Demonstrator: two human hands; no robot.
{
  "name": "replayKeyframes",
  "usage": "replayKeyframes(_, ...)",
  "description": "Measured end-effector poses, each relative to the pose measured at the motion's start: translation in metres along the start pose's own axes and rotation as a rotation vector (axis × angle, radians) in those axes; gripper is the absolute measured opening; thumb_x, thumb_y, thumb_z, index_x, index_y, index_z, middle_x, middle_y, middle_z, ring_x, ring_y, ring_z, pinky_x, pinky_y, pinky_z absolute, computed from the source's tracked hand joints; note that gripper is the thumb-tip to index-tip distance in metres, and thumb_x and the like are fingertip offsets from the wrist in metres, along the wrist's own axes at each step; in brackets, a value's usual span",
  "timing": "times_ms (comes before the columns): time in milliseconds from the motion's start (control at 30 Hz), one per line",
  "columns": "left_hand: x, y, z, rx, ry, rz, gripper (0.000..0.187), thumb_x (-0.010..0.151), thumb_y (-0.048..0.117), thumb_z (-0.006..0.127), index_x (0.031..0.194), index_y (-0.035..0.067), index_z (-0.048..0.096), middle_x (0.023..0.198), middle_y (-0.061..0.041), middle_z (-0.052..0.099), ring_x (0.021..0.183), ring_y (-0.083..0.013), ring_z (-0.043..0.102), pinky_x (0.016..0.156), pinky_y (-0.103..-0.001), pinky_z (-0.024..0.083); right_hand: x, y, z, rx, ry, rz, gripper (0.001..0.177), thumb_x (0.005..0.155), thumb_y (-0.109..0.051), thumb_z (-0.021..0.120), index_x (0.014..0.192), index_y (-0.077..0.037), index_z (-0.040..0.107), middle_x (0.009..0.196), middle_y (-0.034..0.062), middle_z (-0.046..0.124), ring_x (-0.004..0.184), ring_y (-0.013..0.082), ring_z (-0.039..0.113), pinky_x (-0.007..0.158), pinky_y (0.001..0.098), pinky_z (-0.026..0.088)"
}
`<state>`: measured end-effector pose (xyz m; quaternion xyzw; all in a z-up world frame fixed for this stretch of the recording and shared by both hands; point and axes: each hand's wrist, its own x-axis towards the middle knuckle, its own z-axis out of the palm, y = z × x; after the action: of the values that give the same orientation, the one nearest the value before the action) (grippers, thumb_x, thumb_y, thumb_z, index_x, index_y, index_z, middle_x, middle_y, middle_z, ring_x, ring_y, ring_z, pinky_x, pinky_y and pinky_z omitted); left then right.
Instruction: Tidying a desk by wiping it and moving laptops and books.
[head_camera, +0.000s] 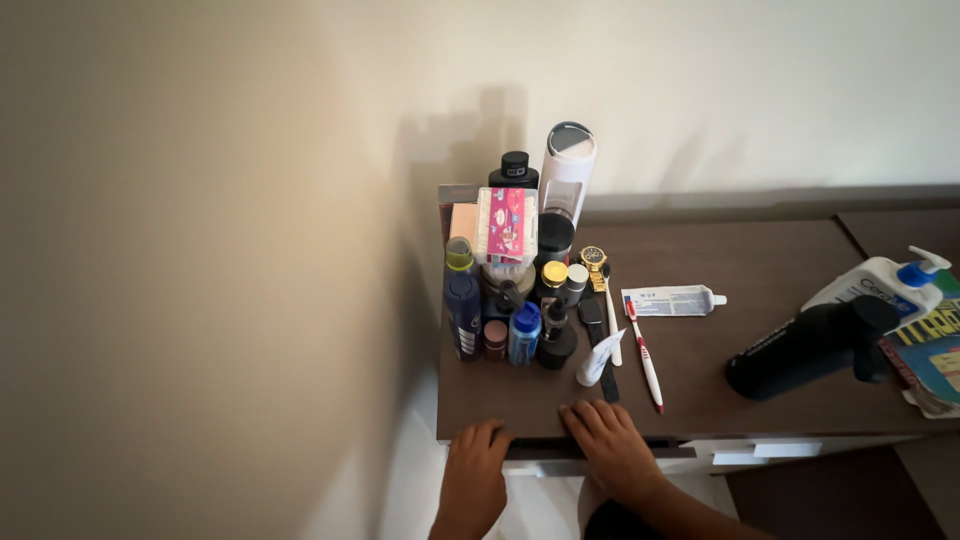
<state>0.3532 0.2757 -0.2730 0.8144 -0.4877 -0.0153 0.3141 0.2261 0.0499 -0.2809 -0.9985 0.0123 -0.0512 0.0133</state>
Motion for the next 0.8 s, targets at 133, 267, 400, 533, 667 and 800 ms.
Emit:
replayKeyframes(133, 0.013, 0.001, 0.007, -0.049, -0.038, -0.218, 0.037, 0.073, -0.012, 0.057, 0.102, 0.003, 0.072, 0.115, -0.009, 0.066, 0.111, -0.0305, 0.056, 0.100, -0.043, 0.043, 0.009, 0.016, 0.016, -0.032, 0.014, -0.063, 0.064, 0.078, -0.013, 0.067, 0.139, -0.002, 0.049, 0.133, 0.0176, 0.051, 0.122, 0.0352, 0.048, 0.102, 0.0464, 0.039)
replayKeyframes(267, 0.020, 0.007, 0.011, -0.089, 0.037, -0.417, 0.025, 0.078, -0.006, 0.061, 0.093, 0.004, 0.077, 0.097, -0.008, 0.071, 0.099, -0.0285, 0.062, 0.089, -0.041, 0.051, 0.009, 0.020, 0.029, -0.027, -0.042, -0.046, 0.062, 0.078, -0.010, 0.069, 0.137, -0.004, 0.051, 0.134, 0.0171, 0.050, 0.125, 0.0350, 0.047, 0.105, 0.0456, 0.039)
replayKeyframes(400, 0.021, 0.004, 0.013, -0.093, -0.037, -0.501, 0.028, 0.082, -0.004, 0.059, 0.100, 0.008, 0.078, 0.107, -0.005, 0.073, 0.105, -0.0265, 0.064, 0.094, -0.040, 0.052, 0.003, 0.011, 0.002, 0.007, -0.005, -0.026, 0.067, 0.074, -0.008, 0.071, 0.138, -0.005, 0.050, 0.136, 0.0167, 0.050, 0.129, 0.0360, 0.045, 0.107, 0.0469, 0.037)
replayKeyframes(533, 0.033, -0.004, 0.023, -0.070, -0.104, -0.626, 0.028, 0.079, 0.000, 0.064, 0.097, 0.013, 0.081, 0.127, -0.003, 0.070, 0.121, -0.0255, 0.061, 0.102, -0.038, 0.049, -0.014, 0.015, -0.020, 0.304, -0.069, 0.018, 0.077, 0.069, -0.005, 0.078, 0.142, -0.007, 0.053, 0.146, 0.0171, 0.046, 0.137, 0.0394, 0.039, 0.110, 0.0487, 0.033)
replayKeyframes(667, 0.056, 0.002, 0.002, -0.067, -0.295, -0.724, 0.016, 0.085, 0.016, 0.071, 0.097, 0.016, 0.081, 0.106, -0.010, 0.076, 0.103, -0.0291, 0.072, 0.097, -0.037, 0.056, -0.033, 0.059, 0.001, 0.684, -0.102, 0.299, 0.040, 0.084, -0.015, 0.079, 0.124, -0.011, 0.072, 0.133, 0.0128, 0.064, 0.126, 0.0292, 0.058, 0.104, 0.0404, 0.050)
replayKeyframes(800, 0.055, -0.100, 0.071, -0.163, -0.603, -0.511, 0.019, 0.086, 0.030, 0.077, 0.092, 0.013, 0.079, 0.097, -0.010, 0.076, 0.096, -0.0276, 0.073, 0.090, -0.039, 0.057, -0.007, 0.074, -0.059, 0.646, 0.008, 0.664, 0.021, 0.094, -0.020, 0.075, 0.115, -0.017, 0.075, 0.112, 0.0055, 0.078, 0.103, 0.0174, 0.073, 0.090, 0.0303, 0.062)
